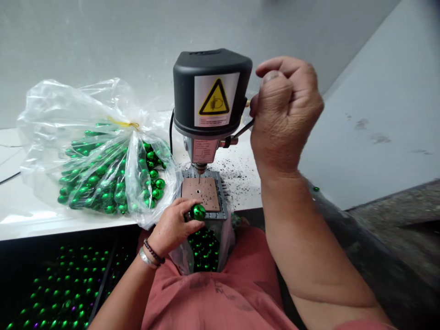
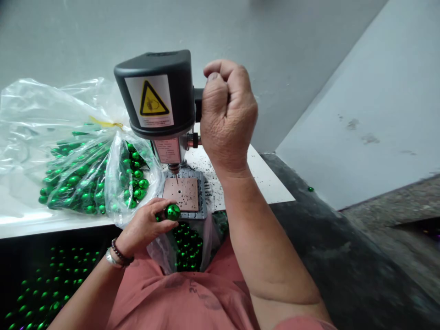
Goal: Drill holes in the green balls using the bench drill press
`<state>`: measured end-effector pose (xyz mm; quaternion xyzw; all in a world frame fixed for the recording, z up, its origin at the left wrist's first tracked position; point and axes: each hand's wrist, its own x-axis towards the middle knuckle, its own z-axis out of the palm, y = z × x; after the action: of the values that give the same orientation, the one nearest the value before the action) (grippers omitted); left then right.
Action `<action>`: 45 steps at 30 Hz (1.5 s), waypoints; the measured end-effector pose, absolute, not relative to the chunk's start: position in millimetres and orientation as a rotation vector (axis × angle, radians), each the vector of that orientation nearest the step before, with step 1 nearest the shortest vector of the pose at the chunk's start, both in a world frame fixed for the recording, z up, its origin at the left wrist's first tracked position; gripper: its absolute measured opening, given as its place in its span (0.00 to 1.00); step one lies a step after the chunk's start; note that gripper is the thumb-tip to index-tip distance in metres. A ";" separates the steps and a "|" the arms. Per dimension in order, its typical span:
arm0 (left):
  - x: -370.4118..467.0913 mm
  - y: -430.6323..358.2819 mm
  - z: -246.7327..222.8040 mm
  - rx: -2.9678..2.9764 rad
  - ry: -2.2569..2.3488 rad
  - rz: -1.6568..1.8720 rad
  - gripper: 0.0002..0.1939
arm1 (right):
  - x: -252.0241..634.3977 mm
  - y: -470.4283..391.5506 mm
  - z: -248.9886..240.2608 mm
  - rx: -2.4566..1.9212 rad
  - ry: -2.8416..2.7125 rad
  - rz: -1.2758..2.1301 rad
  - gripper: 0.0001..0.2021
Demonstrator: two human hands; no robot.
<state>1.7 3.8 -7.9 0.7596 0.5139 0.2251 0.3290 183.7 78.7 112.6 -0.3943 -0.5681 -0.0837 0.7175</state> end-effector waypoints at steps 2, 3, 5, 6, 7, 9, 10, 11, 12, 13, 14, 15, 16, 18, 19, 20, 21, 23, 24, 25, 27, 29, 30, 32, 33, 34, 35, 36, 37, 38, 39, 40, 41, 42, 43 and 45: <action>0.6 -1.1 -7.5 1.979 1.326 0.553 0.23 | 183.4 78.9 113.2 -0.869 -1.247 -0.181 0.12; 0.1 -2.7 -8.0 1.980 1.311 0.533 0.23 | 183.3 79.2 113.3 -0.857 -1.242 -0.180 0.12; -0.9 -4.6 -10.3 1.984 1.270 0.490 0.23 | 183.2 79.9 113.4 -0.816 -1.235 -0.178 0.12; -1.5 -5.1 -11.9 1.982 1.255 0.475 0.24 | 183.2 80.2 113.4 -0.798 -1.237 -0.174 0.12; -2.0 -5.2 -13.5 1.972 1.253 0.472 0.25 | 183.3 80.4 113.3 -0.783 -1.241 -0.172 0.11; -2.6 -5.0 -15.6 1.909 1.299 0.517 0.27 | 183.3 80.3 113.2 -0.772 -1.246 -0.166 0.11; -2.3 -4.7 -15.8 1.841 1.335 0.559 0.27 | 183.3 79.9 113.1 -0.772 -1.250 -0.159 0.11; -1.5 -4.3 -15.1 1.737 1.361 0.609 0.26 | 183.3 79.3 113.0 -0.771 -1.252 -0.155 0.11; -0.3 -3.8 -13.7 1.591 1.368 0.670 0.25 | 183.2 78.5 112.9 -0.770 -1.254 -0.150 0.11; 1.3 -3.1 -11.7 1.400 1.350 0.735 0.24 | 183.1 77.5 112.7 -0.772 -1.256 -0.144 0.10; 3.1 -2.3 -9.2 1.178 1.306 0.796 0.25 | 183.0 76.3 112.6 -0.777 -1.258 -0.139 0.10; 5.0 -1.3 -6.5 0.947 1.240 0.842 0.25 | 183.0 75.2 112.4 -0.781 -1.259 -0.136 0.10; 6.8 0.0 -3.8 0.736 1.159 0.866 0.26 | 183.0 74.3 112.2 -0.784 -1.258 -0.137 0.10; 9.1 2.6 0.5 0.444 1.013 0.860 0.24 | 183.2 73.2 111.6 -0.790 -1.264 -0.141 0.11; 9.6 3.8 1.7 0.371 0.964 0.849 0.22 | 183.3 73.1 111.3 -0.791 -1.273 -0.146 0.11; 9.5 4.8 2.2 0.335 0.934 0.848 0.19 | 183.3 73.3 110.9 -0.793 -1.285 -0.149 0.11; 9.1 5.5 2.0 0.325 0.920 0.856 0.15 | 183.3 73.7 110.6 -0.795 -1.291 -0.152 0.12; 7.6 5.9 -0.1 0.359 0.920 0.880 0.07 | 183.0 74.7 110.0 -0.792 -1.285 -0.159 0.11; 6.8 5.8 -1.7 0.399 0.926 0.885 0.05 | 182.8 75.0 109.8 -0.783 -1.274 -0.164 0.11; 6.3 5.5 -3.5 0.446 0.938 0.888 0.06 | 182.6 75.2 109.7 -0.774 -1.264 -0.167 0.11; 6.1 5.3 -7.1 0.547 0.970 0.901 0.10 | 182.2 74.5 109.8 -0.768 -1.257 -0.167 0.11; 7.0 6.6 -10.5 0.643 1.021 0.929 0.16 | 182.1 72.9 110.0 -0.782 -1.270 -0.154 0.11; 7.7 8.2 -12.2 0.697 1.055 0.948 0.18 | 182.1 71.9 110.2 -0.793 -1.279 -0.148 0.11; 8.9 13.4 -15.8 0.835 1.142 0.985 0.21 | 182.1 70.2 110.4 -0.804 -1.286 -0.143 0.11; 9.4 17.0 -17.7 0.922 1.194 0.995 0.22 | 182.1 69.6 110.5 -0.805 -1.285 -0.145 0.11; 9.6 21.1 -19.7 1.023 1.245 0.997 0.22 | 182.1 69.1 110.5 -0.808 -1.283 -0.145 0.11; 9.9 25.4 -21.5 1.136 1.298 0.989 0.21 | 182.0 68.7 110.5 -0.807 -1.279 -0.146 0.11; 10.1 29.8 -23.2 1.262 1.356 0.967 0.21 | 182.0 68.5 110.4 -0.798 -1.276 -0.149 0.11; 10.3 34.0 -24.8 1.399 1.422 0.937 0.21 | 182.1 68.3 110.4 -0.786 -1.274 -0.152 0.11; 10.8 37.8 -26.1 1.545 1.489 0.904 0.20 | 182.1 68.1 110.3 -0.773 -1.274 -0.156 0.11; 11.3 41.1 -27.2 1.691 1.547 0.871 0.20 | 182.2 67.9 110.1 -0.770 -1.273 -0.154 0.11; 12.0 43.6 -28.1 1.830 1.587 0.841 0.19 | 182.4 67.6 110.0 -0.770 -1.274 -0.153 0.10; 12.8 45.3 -28.9 1.950 1.606 0.817 0.19 | 182.5 67.3 109.8 -0.773 -1.277 -0.151 0.10; 13.6 46.3 -29.7 2.043 1.604 0.799 0.19 | 182.7 66.9 109.7 -0.776 -1.279 -0.147 0.10; 14.2 46.7 -30.5 2.108 1.591 0.784 0.19 | 182.8 66.6 109.5 -0.779 -1.279 -0.140 0.10; 15.0 46.4 -31.8 2.155 1.569 0.755 0.20 | 182.8 66.1 109.3 -0.768 -1.277 -0.126 0.10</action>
<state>15.0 46.4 -31.8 0.7645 0.5566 0.2677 0.1844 182.8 66.1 109.3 -0.3494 -0.5805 -0.0573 0.7332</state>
